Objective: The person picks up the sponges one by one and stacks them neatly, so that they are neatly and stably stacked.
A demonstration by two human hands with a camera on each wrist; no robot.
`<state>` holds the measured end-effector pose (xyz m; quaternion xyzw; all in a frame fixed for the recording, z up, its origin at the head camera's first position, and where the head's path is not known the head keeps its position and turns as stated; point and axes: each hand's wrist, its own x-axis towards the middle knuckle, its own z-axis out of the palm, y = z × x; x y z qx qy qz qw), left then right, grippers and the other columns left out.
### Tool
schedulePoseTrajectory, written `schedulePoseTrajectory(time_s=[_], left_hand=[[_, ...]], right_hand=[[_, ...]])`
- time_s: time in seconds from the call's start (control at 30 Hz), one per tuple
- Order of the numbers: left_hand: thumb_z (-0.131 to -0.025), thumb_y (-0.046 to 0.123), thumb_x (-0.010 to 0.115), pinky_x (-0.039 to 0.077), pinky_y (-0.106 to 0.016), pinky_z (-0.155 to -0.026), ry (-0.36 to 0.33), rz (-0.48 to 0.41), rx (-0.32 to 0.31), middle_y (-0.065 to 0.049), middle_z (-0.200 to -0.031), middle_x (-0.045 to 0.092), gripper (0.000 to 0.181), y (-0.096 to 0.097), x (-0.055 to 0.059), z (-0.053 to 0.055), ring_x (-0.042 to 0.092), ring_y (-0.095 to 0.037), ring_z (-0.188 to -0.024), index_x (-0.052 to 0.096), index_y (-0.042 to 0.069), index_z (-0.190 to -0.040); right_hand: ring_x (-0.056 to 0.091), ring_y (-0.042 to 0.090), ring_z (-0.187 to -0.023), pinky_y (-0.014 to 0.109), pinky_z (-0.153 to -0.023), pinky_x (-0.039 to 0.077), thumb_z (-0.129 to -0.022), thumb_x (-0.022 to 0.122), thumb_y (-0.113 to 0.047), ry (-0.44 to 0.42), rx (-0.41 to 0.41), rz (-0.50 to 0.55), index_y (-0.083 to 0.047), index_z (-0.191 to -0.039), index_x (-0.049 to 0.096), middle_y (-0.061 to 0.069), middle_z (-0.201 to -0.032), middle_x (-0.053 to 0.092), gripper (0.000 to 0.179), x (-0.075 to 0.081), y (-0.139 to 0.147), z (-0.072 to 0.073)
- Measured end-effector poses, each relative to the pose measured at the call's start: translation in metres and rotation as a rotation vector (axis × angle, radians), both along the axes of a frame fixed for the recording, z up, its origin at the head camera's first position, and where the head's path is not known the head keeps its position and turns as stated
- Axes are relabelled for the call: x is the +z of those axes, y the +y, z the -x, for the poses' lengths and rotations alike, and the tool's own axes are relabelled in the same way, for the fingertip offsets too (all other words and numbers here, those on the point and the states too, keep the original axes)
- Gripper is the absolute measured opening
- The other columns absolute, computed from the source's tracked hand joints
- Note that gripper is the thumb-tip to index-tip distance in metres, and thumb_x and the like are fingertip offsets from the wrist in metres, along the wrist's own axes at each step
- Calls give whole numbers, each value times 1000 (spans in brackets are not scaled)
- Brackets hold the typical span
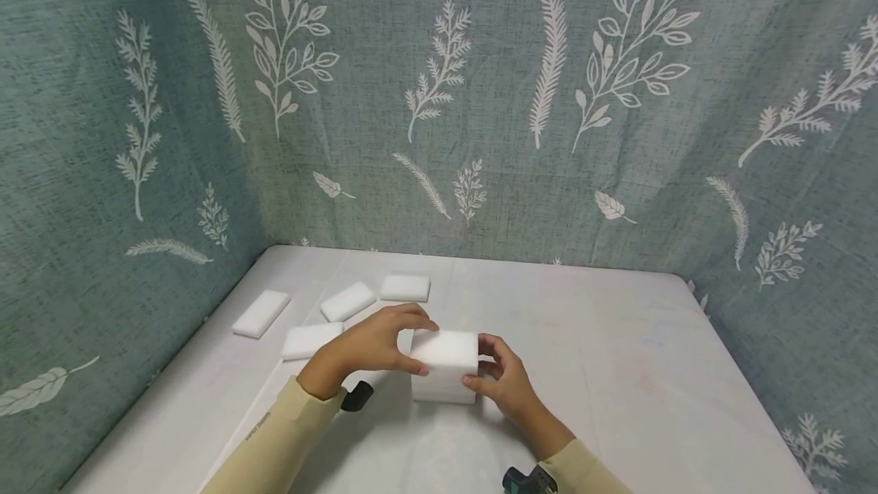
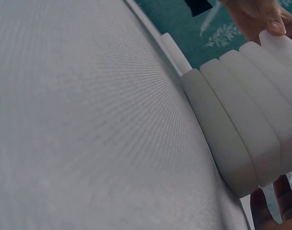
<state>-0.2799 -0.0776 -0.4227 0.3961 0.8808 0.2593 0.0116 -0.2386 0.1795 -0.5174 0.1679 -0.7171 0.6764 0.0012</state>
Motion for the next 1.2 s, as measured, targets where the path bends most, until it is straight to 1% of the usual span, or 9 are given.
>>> schedulePoseTrajectory(time_s=[0.13,0.33,0.5,0.6,0.8,1.03,1.2], left_hand=[[-72,49,83,46,-31,-91,6,7,8,14,-111,56,58,-1,-1,0,54,-5,-103,67,21,-120],[-72,48,83,47,-30,-89,-5,7,16,15,-111,57,58,0,-2,0,54,-4,-101,67,21,-120],[-71,49,83,47,-29,-89,-9,8,13,15,-110,57,58,0,-2,0,54,-4,-100,67,21,-120],[-71,49,84,47,-29,-89,-10,8,7,15,-110,57,58,1,-2,1,54,-4,-100,67,21,-120],[-71,50,83,46,-30,-90,-12,13,3,15,-110,56,59,1,-4,1,54,-4,-101,67,21,-120],[-71,48,84,47,-30,-90,-29,9,0,15,-110,56,59,0,-5,2,54,-4,-101,67,21,-121],[-71,49,84,47,-30,-89,-50,4,-4,15,-110,57,58,1,-3,2,54,-4,-100,67,21,-120]], right_hand=[[54,41,-116,37,-94,48,-79,77,-3,3,-5,-6,2,-134,44,24,-133,50,65,-1,0,-1],[54,40,-117,38,-94,48,-79,78,-6,10,-21,-40,0,-135,45,21,-133,51,65,0,0,-1],[55,41,-116,38,-94,48,-80,77,-4,23,-3,-26,3,-134,45,24,-132,51,63,0,1,-1],[56,40,-114,36,-93,49,-80,77,-4,21,1,-28,3,-134,45,24,-131,51,63,0,1,-1],[56,38,-115,34,-93,49,-79,78,-4,-2,-15,-28,1,-134,45,23,-132,51,65,0,0,-1],[56,40,-114,34,-93,48,-79,77,-2,-16,-2,-12,4,-135,43,26,-133,49,66,0,0,-1],[54,41,-116,37,-94,48,-80,77,-4,7,2,-21,4,-135,43,26,-132,50,66,-2,1,1]])
